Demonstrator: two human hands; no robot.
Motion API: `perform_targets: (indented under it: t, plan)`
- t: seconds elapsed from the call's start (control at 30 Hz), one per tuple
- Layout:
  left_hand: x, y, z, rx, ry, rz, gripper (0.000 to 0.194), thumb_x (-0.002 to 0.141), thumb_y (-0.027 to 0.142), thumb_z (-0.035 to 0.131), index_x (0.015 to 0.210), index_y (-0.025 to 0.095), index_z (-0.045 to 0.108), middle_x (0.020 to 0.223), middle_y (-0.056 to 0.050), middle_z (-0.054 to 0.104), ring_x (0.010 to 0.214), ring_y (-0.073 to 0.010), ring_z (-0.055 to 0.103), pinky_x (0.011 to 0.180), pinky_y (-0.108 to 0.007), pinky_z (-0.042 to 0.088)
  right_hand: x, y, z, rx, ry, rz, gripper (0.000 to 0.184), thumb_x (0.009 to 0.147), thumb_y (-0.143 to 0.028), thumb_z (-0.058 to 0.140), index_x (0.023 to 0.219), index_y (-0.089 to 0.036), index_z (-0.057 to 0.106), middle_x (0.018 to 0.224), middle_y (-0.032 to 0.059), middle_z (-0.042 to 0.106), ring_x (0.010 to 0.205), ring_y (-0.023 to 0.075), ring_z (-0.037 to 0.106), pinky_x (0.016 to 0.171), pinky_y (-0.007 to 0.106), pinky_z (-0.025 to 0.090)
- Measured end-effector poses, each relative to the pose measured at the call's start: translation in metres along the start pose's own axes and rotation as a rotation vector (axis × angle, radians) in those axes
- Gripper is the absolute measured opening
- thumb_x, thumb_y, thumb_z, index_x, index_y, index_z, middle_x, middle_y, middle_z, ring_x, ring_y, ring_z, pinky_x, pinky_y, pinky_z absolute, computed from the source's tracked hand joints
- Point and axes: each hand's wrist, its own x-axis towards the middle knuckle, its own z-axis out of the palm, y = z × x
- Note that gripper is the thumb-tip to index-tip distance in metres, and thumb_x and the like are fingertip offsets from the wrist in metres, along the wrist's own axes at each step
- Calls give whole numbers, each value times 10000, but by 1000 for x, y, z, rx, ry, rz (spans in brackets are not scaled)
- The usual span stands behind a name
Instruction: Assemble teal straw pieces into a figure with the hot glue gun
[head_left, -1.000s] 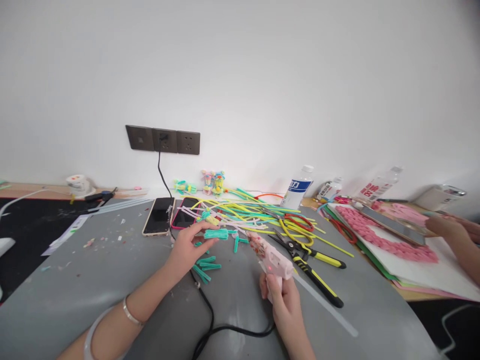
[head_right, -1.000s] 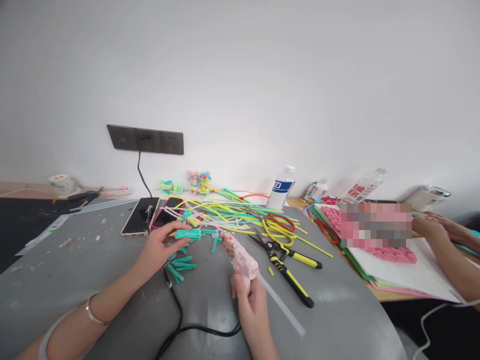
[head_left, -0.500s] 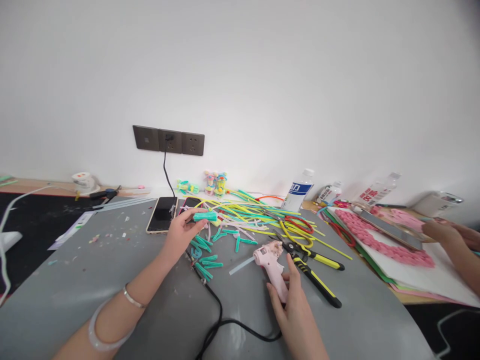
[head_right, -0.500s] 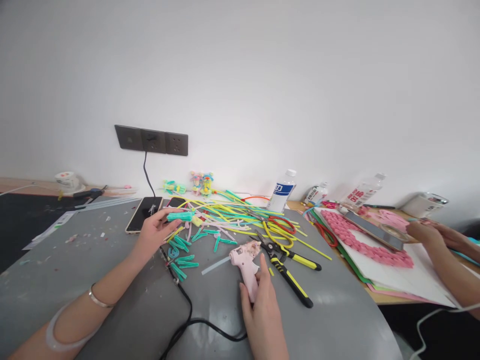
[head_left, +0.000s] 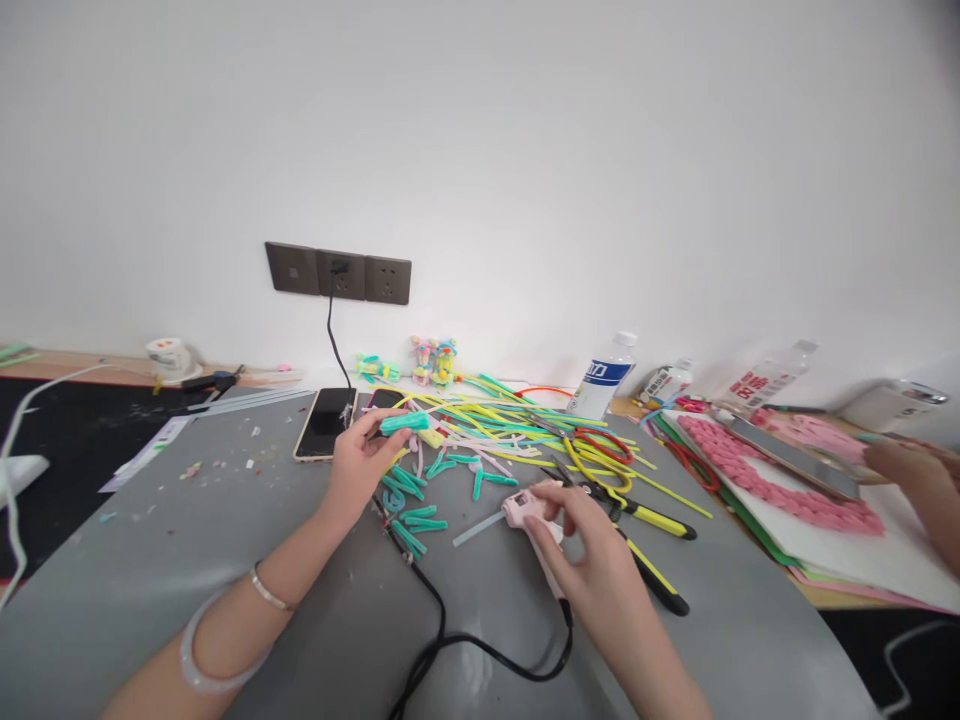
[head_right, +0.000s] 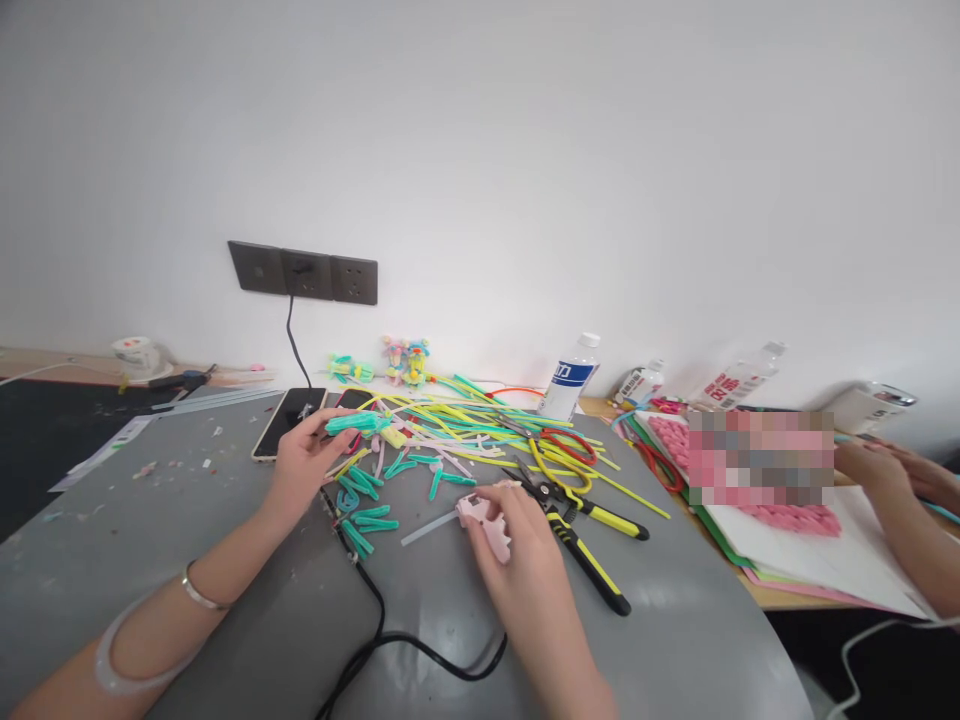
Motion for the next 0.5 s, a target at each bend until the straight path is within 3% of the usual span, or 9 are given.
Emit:
perform_targets:
  t: [0.13,0.27,0.33,0.5]
  plan:
    - [1,3,-1,4,77,16,376,764,448,756,996,155,717,974,-80,764,838,-209,721,711,-280,613,45,-36,14,-48,-317,-167,127,908,-176,574,962,-202,686,929,71,695,894,231,638,793,326,485]
    - [2,3,-2,13,84,5,355,775,425,749,1000,153,716,977,-80,765,816,-199,719,687,-266,606,71,-66,49,-320,-604,-202,178,890,-99,581,927,-173,740,947,89,746,949,220,688,828,294,493]
    - [2,3,-2,3,73,-9,362,772,429,748,1003,153,712,966,-78,766,791,-196,720,651,-262,605,74,-78,66,-373,-641,-178,137,884,-119,604,887,-142,738,917,123,758,901,252,719,760,308,518]
    - [1,4,-1,-44,31,-33,365,761,427,751,998,153,704,985,-85,771,877,-224,735,681,-275,623,65,-93,95,-466,-634,-88,209,904,-67,552,1081,-91,659,975,194,757,895,303,750,681,337,550]
